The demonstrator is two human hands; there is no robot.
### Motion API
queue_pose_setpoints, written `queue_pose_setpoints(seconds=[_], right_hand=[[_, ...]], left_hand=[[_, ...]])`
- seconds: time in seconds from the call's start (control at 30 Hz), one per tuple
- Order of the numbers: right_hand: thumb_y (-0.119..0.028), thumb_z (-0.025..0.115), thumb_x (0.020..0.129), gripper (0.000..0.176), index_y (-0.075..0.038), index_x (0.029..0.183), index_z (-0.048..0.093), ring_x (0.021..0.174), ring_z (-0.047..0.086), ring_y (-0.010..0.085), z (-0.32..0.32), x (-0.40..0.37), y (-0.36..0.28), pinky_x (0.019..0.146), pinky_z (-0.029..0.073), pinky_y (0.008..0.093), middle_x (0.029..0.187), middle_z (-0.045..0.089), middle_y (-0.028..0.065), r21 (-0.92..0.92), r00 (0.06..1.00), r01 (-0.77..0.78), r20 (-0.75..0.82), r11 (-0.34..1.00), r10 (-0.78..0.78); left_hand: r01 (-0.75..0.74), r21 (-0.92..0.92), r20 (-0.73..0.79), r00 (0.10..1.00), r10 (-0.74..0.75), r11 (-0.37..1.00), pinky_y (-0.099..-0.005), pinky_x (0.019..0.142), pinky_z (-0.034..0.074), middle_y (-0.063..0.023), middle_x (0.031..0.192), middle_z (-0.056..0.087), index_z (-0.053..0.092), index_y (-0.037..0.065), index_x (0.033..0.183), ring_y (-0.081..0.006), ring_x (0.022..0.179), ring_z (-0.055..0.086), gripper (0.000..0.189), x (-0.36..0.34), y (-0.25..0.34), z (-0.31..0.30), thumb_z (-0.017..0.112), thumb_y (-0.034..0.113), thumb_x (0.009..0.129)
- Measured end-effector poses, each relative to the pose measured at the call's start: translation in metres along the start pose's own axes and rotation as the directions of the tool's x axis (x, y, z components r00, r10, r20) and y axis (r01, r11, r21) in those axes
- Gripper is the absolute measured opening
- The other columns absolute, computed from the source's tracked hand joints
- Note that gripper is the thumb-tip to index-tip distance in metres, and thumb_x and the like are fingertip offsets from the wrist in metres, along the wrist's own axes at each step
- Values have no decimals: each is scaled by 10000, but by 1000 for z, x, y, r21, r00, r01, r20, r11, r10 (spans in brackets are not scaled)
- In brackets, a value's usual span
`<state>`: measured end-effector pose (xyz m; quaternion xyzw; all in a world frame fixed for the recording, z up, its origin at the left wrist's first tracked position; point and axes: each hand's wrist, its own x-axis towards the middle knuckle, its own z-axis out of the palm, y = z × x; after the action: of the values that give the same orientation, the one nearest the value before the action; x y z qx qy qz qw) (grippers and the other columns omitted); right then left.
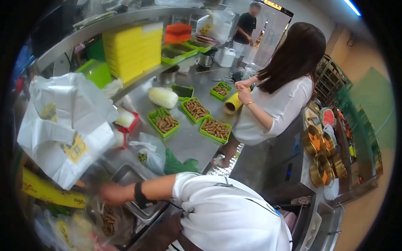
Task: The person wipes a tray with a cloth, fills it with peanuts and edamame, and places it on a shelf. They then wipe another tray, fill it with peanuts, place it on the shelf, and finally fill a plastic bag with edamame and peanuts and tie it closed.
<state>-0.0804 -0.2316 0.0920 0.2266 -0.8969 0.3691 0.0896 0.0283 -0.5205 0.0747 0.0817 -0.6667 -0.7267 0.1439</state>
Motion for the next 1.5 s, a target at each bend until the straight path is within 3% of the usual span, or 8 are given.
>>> queue_pose_setpoints(seconds=[0.07,0.2,0.3,0.7,0.8,1.13,1.2,1.5], right_hand=[[-155,565,777,121,-40,810,584,925,527,243,-8,13,-21,825,404,371,913,565,102,330,998,15,-58,944,5],[-166,510,876,137,-30,892,513,880,527,170,-20,30,-44,752,428,301,928,549,80,895,991,-55,-5,443,133],[-155,509,880,130,-26,878,495,906,530,148,-25,31,-54,767,431,298,950,564,82,773,1000,-14,3,634,19],[-124,595,762,128,-6,759,546,832,556,286,-22,12,-79,738,437,375,824,566,113,737,980,30,110,675,-163],[-186,561,830,199,-23,719,583,745,546,360,-22,8,-87,705,402,460,740,578,170,341,802,597,-233,726,-550],[-111,612,706,227,-24,917,617,909,561,354,8,11,-39,787,443,451,908,614,171,562,967,167,67,810,-246],[-98,593,708,146,-28,832,627,845,585,335,1,8,-45,724,463,439,843,626,152,465,988,28,121,885,-95],[-121,570,737,77,-60,728,616,802,580,325,-27,-7,-44,675,457,427,769,613,103,433,990,127,-4,892,-139]], left_hand=[[-367,127,124,928,352,922,-414,920,406,-269,1196,528,483,-18,1280,-364,1061,525,483,19,-30,1,597,201,864],[-247,364,152,967,204,898,-430,903,411,-284,1202,523,365,46,1382,-361,1046,541,726,4,69,85,682,346,803],[-220,857,155,973,173,466,-425,890,416,-273,1180,539,311,97,1416,-366,1026,540,854,1,96,101,721,433,745],[-226,715,212,972,104,661,-426,803,446,-198,1041,591,436,13,1245,-347,929,558,628,4,48,117,664,387,795],[-185,640,201,977,70,745,-408,840,429,-197,1098,564,473,-3,1148,-313,975,538,483,10,34,114,605,345,839],[-127,638,213,977,-16,759,-333,911,401,-176,1155,558,543,-33,1015,-223,1063,525,395,26,6,102,371,321,980],[41,379,276,948,-155,924,-266,651,393,-95,850,558,522,-17,1058,-136,746,494,386,23,16,109,382,335,981],[238,100,377,889,-258,966,-256,752,414,-76,917,570,532,-34,1119,-152,807,526,331,27,28,99,478,244,948]])
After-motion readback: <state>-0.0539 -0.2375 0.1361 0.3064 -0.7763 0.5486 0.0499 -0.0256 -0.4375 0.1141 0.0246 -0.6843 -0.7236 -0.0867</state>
